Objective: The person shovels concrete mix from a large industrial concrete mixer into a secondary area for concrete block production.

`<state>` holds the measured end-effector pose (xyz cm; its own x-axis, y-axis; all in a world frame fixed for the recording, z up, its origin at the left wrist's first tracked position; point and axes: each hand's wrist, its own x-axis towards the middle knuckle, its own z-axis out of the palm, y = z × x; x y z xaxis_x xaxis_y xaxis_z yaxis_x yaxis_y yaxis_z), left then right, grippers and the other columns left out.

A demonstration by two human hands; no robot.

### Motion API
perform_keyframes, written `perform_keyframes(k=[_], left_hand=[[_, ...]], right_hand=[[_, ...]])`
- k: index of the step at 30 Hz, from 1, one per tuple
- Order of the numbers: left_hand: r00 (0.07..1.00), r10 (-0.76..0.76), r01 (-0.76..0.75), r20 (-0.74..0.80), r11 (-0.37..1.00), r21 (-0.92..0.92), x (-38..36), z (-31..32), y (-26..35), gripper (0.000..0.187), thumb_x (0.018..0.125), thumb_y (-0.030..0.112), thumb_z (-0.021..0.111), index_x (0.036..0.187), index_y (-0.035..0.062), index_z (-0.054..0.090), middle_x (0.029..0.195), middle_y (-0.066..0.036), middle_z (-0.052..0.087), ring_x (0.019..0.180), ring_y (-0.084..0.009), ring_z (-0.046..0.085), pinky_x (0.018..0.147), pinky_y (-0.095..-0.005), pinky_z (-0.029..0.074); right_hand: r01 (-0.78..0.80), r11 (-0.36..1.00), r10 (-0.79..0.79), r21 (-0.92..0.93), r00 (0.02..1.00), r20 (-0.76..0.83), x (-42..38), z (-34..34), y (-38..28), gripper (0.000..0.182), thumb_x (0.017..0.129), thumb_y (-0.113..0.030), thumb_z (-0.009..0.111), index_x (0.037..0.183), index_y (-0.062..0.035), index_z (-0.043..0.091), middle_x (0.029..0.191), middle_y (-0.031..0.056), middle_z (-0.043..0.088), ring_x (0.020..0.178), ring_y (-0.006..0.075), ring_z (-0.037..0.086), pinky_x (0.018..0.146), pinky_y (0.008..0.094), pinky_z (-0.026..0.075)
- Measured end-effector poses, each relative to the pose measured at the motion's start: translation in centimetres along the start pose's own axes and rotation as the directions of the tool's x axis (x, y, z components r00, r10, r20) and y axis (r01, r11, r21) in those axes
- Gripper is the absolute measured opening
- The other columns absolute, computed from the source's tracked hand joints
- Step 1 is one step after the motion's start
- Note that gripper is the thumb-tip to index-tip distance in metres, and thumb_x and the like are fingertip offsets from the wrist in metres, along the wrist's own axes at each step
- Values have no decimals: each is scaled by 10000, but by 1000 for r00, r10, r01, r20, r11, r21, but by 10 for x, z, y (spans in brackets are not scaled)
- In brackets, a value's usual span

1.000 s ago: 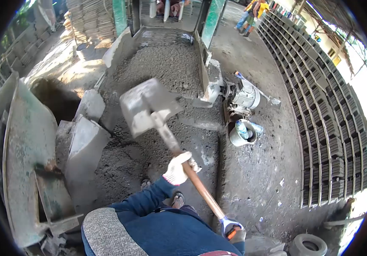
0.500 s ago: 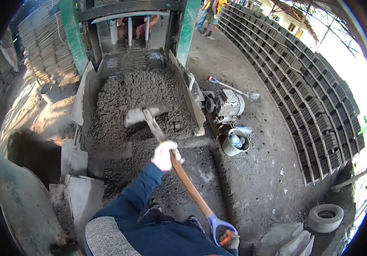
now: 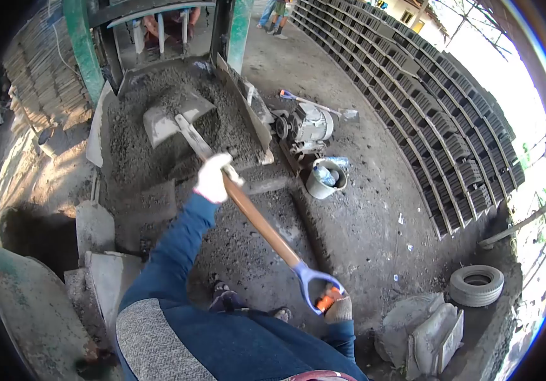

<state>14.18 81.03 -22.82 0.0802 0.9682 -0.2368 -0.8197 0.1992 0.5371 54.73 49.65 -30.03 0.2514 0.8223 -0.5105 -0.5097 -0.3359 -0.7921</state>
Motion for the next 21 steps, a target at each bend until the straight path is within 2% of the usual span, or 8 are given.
perform_keyframes(k=[1,4,6,10,14,17,20,21], left_hand=[[999,-24,24,32,1000,-6,-33,10,-33,127,900,198,635,960,91,603,664,-81,563,567,-272,592,617,-531,530],[984,-172,173,40,984,-43,-113,34,-125,168,914,159,640,1041,50,629,710,-103,633,630,-283,646,740,-568,563],[963,-267,265,23,963,51,-151,49,-176,91,915,139,645,932,51,634,721,-95,634,640,-266,648,787,-573,554],[906,-423,421,-21,906,-49,-202,75,-231,74,903,66,670,850,52,620,713,-85,600,642,-258,639,825,-555,553],[890,-448,440,-82,893,-99,-180,68,-242,99,884,51,689,807,29,631,690,-109,620,604,-263,630,660,-476,569],[920,-391,391,-4,920,-29,-141,58,-204,76,891,101,647,864,33,629,709,-113,627,620,-263,627,733,-544,573],[955,-284,280,86,958,52,-66,21,-154,114,868,112,590,945,28,595,681,-114,594,621,-265,612,762,-575,552],[959,-268,260,98,962,86,-35,9,-132,99,868,117,584,920,34,600,676,-111,590,611,-263,609,735,-570,559]], right_hand=[[212,920,-211,-331,977,41,4,-61,24,107,824,-100,669,923,-60,660,842,77,675,675,222,660,576,394,541],[-169,984,179,60,923,-340,-3,-214,79,286,933,-172,559,1100,15,696,994,133,705,902,261,687,816,382,584],[22,957,-64,-289,988,-137,-72,-239,60,344,966,-197,545,1182,38,673,1079,150,711,987,271,688,877,402,578],[-222,973,196,-57,934,-298,-136,-267,24,301,938,-162,581,1143,36,678,1060,141,708,961,253,682,854,392,568],[-223,975,195,-12,875,-443,-147,-263,12,228,887,-102,633,1065,28,693,984,121,707,885,229,678,803,367,560],[-180,983,138,-32,847,-513,-132,-229,11,178,849,-56,673,1006,21,704,927,106,707,829,211,674,764,349,554],[-122,981,33,-152,873,-487,-97,-144,17,139,811,-10,712,948,15,716,870,91,707,772,193,670,726,330,548],[-128,963,8,-237,892,-451,-87,-94,13,73,801,-17,724,873,-17,710,760,32,664,650,145,609,612,309,495]])
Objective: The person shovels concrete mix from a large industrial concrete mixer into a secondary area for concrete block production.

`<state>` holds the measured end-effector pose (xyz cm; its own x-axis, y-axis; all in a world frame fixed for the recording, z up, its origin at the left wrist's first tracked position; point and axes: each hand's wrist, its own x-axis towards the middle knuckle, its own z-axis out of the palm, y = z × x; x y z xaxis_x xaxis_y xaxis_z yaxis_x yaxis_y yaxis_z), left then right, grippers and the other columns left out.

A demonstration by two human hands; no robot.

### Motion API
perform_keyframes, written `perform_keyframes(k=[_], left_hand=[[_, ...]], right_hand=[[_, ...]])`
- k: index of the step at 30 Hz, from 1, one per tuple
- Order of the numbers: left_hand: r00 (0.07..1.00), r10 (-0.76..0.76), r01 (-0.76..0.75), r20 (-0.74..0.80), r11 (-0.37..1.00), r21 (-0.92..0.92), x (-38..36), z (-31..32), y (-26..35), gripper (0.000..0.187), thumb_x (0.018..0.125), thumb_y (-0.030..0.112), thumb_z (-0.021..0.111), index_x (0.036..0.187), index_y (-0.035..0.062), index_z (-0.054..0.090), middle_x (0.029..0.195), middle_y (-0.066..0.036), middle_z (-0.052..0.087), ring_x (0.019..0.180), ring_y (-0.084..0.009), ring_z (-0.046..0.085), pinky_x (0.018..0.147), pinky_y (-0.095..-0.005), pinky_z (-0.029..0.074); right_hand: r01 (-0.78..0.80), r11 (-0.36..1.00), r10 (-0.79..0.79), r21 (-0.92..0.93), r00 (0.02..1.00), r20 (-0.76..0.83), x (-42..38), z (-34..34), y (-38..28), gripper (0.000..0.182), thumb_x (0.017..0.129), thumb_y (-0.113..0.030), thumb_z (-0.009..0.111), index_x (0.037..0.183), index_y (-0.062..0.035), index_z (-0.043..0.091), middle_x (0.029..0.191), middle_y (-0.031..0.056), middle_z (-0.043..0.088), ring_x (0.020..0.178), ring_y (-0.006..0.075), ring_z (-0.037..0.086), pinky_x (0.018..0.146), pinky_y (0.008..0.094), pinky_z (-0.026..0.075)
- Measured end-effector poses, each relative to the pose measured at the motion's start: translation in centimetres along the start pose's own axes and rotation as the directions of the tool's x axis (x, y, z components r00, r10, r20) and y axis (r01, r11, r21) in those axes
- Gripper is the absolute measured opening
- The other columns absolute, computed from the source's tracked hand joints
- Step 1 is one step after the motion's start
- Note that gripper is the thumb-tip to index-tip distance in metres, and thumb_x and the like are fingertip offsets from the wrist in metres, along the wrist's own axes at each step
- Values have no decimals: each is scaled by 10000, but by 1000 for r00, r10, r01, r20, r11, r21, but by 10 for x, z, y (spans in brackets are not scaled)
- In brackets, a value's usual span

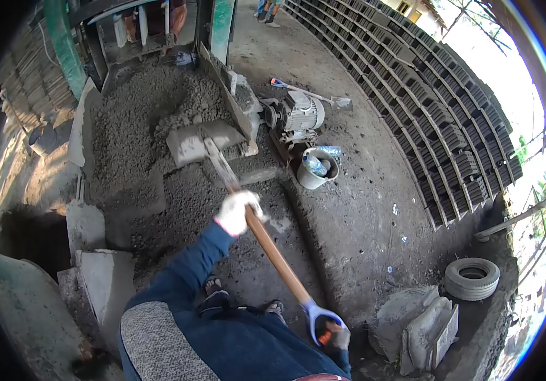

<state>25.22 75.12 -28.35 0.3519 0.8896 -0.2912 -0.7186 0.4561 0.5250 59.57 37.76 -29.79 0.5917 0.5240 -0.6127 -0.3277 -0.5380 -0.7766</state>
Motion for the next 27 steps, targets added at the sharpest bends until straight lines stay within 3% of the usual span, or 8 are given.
perform_keyframes(k=[4,9,11,15,16,19,23,27], left_hand=[[991,118,-111,-57,988,110,70,-42,130,74,816,101,578,861,42,578,624,-91,544,553,-259,565,690,-531,542],[908,354,-288,-225,916,279,137,-63,252,171,849,209,654,786,86,552,622,-67,536,518,-247,535,595,-432,546],[899,342,-310,-275,938,153,130,-41,258,170,877,208,643,788,119,528,625,-52,519,532,-229,522,635,-461,547],[976,213,-193,45,943,-272,14,67,184,353,926,370,648,708,125,517,622,-74,532,618,-264,569,765,-514,500],[974,205,-163,94,928,-336,-13,86,160,371,933,406,644,740,116,515,665,-80,554,660,-267,578,833,-540,474],[973,150,-43,178,866,-497,-59,117,101,425,928,439,656,951,64,459,850,-136,559,830,-291,589,876,-555,474],[858,300,-88,417,886,-456,-77,118,26,543,945,544,604,1053,13,619,980,-180,657,1018,-345,661,890,-589,542],[732,449,-150,513,840,-521,-107,127,4,625,967,588,533,1147,7,679,1154,-218,679,1109,-422,636,898,-620,541]], right_hand=[[65,974,-118,216,963,242,-20,157,-39,138,865,-39,728,784,-81,624,663,-1,579,542,117,540,492,307,460],[634,771,-578,67,652,491,-49,267,-98,275,965,-311,684,942,-45,620,784,27,634,690,129,608,639,297,490],[569,781,-598,257,564,569,-80,247,-150,235,941,-273,697,985,-52,629,827,46,644,711,169,638,649,318,521],[457,764,-617,456,724,308,-77,93,-208,317,853,-164,736,1111,-42,597,918,90,654,724,228,668,563,371,573],[702,641,-759,310,640,120,-97,69,-237,380,824,-205,756,1124,-32,599,914,72,638,702,206,651,581,339,556],[970,205,-954,-132,228,196,-94,-5,-308,322,861,-141,671,1139,1,595,889,45,614,719,153,606,636,291,499],[609,-607,-768,-511,-614,181,-117,-31,-408,275,969,-282,585,926,-15,634,825,85,618,737,198,629,652,293,490],[642,-669,-658,-375,-746,-103,-182,7,-495,319,964,-335,591,888,-35,669,876,122,671,782,209,674,650,285,512]])
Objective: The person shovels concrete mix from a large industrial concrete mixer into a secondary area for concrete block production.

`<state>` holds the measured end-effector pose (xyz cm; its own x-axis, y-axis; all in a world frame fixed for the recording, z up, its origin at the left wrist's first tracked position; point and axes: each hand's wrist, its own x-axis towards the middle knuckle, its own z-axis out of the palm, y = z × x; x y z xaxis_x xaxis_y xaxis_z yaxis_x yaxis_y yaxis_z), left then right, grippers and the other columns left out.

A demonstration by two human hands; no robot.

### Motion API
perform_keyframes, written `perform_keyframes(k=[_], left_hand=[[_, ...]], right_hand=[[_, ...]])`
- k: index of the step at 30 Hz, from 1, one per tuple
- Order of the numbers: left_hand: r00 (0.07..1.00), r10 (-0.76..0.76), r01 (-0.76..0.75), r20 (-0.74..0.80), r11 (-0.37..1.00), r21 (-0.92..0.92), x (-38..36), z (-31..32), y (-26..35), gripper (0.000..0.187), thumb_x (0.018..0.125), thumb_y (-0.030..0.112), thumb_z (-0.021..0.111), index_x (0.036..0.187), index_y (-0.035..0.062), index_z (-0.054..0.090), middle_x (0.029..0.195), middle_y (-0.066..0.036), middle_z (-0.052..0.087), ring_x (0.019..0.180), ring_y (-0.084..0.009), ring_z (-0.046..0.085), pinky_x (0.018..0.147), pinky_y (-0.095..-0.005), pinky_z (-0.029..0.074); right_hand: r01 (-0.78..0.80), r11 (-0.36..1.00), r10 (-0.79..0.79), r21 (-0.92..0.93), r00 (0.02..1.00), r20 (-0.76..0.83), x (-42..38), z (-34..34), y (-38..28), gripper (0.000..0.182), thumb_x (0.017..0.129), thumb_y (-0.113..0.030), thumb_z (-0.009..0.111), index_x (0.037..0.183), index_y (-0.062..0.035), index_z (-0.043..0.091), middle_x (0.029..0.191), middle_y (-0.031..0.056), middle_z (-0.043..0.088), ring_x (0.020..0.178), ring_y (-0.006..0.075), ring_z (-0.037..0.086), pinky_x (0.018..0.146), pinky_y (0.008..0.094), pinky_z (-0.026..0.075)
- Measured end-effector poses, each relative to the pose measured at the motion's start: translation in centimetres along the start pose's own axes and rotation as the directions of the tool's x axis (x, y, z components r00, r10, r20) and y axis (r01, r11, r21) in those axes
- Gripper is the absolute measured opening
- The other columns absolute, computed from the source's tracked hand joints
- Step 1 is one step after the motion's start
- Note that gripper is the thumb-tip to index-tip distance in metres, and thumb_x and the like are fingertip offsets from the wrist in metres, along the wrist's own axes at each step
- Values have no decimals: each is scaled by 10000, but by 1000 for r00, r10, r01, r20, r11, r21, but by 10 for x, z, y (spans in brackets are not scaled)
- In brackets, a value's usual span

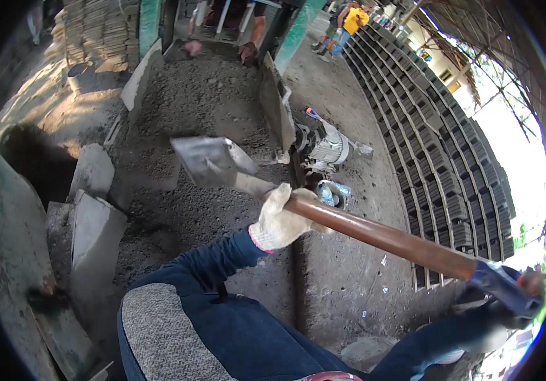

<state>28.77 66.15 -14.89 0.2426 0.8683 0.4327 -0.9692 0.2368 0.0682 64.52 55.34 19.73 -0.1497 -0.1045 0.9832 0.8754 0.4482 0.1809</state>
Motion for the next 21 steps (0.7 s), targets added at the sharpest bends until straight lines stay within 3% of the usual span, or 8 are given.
perform_keyframes(k=[2,5,6,8,10,14,17,21], left_hand=[[995,27,-22,-96,998,58,-10,8,10,774,934,694,478,1155,-24,663,1156,-240,671,1068,-421,639,880,-606,524],[989,106,-124,106,975,182,1,26,72,931,879,810,405,1172,-41,643,1183,-259,653,1013,-408,640,851,-581,501],[981,137,-108,-140,974,201,6,19,103,917,872,842,311,1085,7,623,1303,-302,583,1193,-472,545,961,-634,412],[976,215,-206,-34,965,163,34,-22,172,852,854,837,402,1084,41,598,1276,-255,599,1154,-410,562,942,-588,435],[951,255,-230,-174,961,151,59,-47,233,766,883,766,443,1116,51,590,1220,-207,615,1086,-329,586,909,-545,473],[900,137,-79,-415,985,154,88,-109,319,712,852,645,583,1211,32,534,1266,-190,579,1159,-375,570,927,-551,488],[729,84,5,-679,992,128,101,-126,324,626,833,575,650,1140,39,551,1205,-176,603,1102,-362,600,850,-534,531],[698,78,40,-712,988,148,116,-160,337,364,869,431,661,843,80,563,767,-125,626,745,-316,642,784,-487,559]], right_hand=[[83,995,-82,47,996,-27,33,53,-28,261,927,-299,631,894,-44,672,874,109,676,778,199,678,653,282,520],[192,971,-191,142,981,-17,53,139,-91,192,870,-246,691,903,-57,677,871,89,683,772,185,683,659,277,531],[221,959,-224,178,975,-5,56,166,-115,179,851,-228,711,906,-61,679,870,82,685,770,180,685,660,276,535],[242,935,-261,258,965,39,51,214,-166,172,813,-192,751,913,-70,683,868,69,690,766,171,688,664,273,543],[227,915,-268,333,960,85,36,251,-207,194,776,-157,791,919,-79,686,866,55,694,761,161,691,668,270,550],[36,920,-145,391,956,254,-34,282,-233,271,704,-89,839,923,-89,678,825,30,683,721,147,683,646,275,548],[-206,925,50,320,900,434,-93,265,-209,311,642,-33,807,911,-76,657,824,50,654,739,187,666,677,300,519],[-483,856,355,186,809,469,-209,241,-177,364,856,-371,790,907,-38,652,824,90,664,764,214,679,692,344,531]])
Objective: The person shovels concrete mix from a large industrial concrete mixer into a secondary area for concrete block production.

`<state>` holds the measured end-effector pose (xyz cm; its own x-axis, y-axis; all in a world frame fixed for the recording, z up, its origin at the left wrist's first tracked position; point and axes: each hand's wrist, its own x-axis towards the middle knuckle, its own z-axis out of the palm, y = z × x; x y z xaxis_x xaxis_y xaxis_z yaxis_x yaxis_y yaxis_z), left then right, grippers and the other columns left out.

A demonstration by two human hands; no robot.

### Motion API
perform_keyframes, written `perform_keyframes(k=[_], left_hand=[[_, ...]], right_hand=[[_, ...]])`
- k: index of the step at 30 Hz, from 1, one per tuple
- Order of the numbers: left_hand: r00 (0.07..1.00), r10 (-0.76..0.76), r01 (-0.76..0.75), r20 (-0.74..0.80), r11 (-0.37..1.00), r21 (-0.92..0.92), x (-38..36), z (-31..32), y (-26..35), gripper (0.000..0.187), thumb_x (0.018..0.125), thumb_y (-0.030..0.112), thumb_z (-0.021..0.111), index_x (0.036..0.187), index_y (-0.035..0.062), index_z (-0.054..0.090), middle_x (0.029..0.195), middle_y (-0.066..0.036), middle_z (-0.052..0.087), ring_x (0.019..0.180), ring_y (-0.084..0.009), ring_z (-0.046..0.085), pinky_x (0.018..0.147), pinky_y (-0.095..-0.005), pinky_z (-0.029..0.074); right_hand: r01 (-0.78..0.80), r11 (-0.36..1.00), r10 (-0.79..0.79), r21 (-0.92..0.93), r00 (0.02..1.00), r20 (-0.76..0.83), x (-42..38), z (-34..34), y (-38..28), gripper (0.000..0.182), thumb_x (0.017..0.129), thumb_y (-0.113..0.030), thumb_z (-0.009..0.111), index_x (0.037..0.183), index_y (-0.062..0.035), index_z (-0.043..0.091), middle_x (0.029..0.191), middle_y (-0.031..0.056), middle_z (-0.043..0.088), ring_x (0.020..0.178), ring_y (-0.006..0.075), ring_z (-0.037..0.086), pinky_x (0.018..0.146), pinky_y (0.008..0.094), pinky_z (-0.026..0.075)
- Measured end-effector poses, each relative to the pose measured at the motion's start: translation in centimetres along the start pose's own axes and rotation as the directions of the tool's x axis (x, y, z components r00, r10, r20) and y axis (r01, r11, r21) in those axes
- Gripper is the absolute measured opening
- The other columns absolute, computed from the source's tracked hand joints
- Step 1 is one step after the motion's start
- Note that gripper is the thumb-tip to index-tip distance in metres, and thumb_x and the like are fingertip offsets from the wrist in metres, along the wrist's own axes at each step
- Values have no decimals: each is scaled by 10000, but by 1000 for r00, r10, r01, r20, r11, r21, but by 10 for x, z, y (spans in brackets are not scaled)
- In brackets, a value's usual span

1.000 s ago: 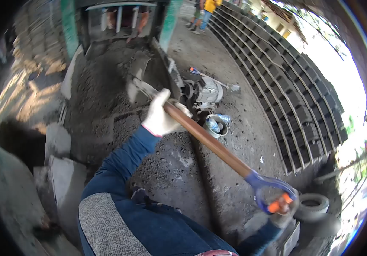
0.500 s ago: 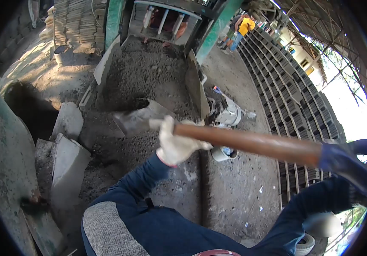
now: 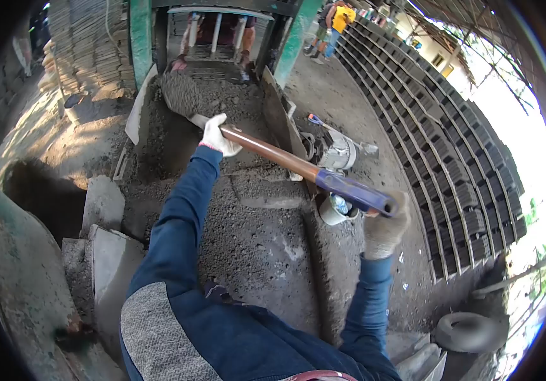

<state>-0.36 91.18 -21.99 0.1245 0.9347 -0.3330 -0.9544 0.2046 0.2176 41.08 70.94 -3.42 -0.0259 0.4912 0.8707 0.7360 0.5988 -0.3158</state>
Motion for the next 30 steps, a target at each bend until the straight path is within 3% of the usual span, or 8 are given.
perform_keyframes(k=[5,10,16,21,24,25,27,30], left_hand=[[942,330,-330,-53,944,14,15,17,-44,193,876,237,675,827,119,531,707,-37,513,699,-220,561,812,-497,547],[992,-83,66,94,983,170,-106,1,-158,96,892,149,617,841,141,537,640,-60,537,557,-262,560,821,-538,518],[891,-454,450,-27,871,196,-186,-82,-259,60,948,88,585,939,33,564,777,-136,584,774,-326,617,906,-583,511],[967,-216,254,-138,881,400,-129,-51,-193,154,906,130,634,1027,63,564,781,-123,588,670,-323,638,719,-602,559],[999,36,-42,23,887,460,-33,-55,-124,151,896,204,669,979,103,594,660,-81,560,602,-262,600,638,-505,560],[988,154,-149,10,937,317,6,-77,-117,153,904,215,676,955,94,598,658,-69,557,582,-245,579,623,-466,561],[993,121,-112,-1,924,365,25,-74,-117,140,916,203,670,954,86,601,663,-72,559,600,-247,594,637,-472,569],[989,39,-76,142,960,268,-103,-35,-209,136,931,161,655,984,47,601,723,-121,620,679,-289,650,685,-510,576]], right_hand=[[-518,849,528,-103,829,184,-123,13,73,359,903,-365,747,914,-19,649,835,111,689,793,228,695,687,396,538],[-930,-91,886,357,88,455,-324,-83,95,98,880,-194,719,840,-137,650,668,-20,562,511,130,517,423,299,399],[-830,-529,848,180,-509,147,-530,-241,61,78,927,-156,638,943,-87,671,744,34,610,625,187,591,540,374,488],[-705,-661,685,259,-425,591,-445,-140,12,124,979,-181,623,870,-132,590,699,7,544,594,188,549,521,379,451],[-884,-363,668,294,-27,743,-363,-69,-13,234,995,-353,628,920,-131,620,735,-12,585,680,126,550,612,310,443],[-975,53,656,214,196,729,-334,-65,-20,181,982,-261,643,864,-137,585,729,-28,547,658,103,527,599,288,425],[-947,77,658,311,282,698,-330,-74,-7,216,977,-286,647,856,-110,612,743,-28,581,681,94,544,601,271,430],[-894,-337,821,295,-126,557,-393,-133,92,133,873,-81,710,1001,-86,676,828,58,675,724,186,661,642,326,548]])
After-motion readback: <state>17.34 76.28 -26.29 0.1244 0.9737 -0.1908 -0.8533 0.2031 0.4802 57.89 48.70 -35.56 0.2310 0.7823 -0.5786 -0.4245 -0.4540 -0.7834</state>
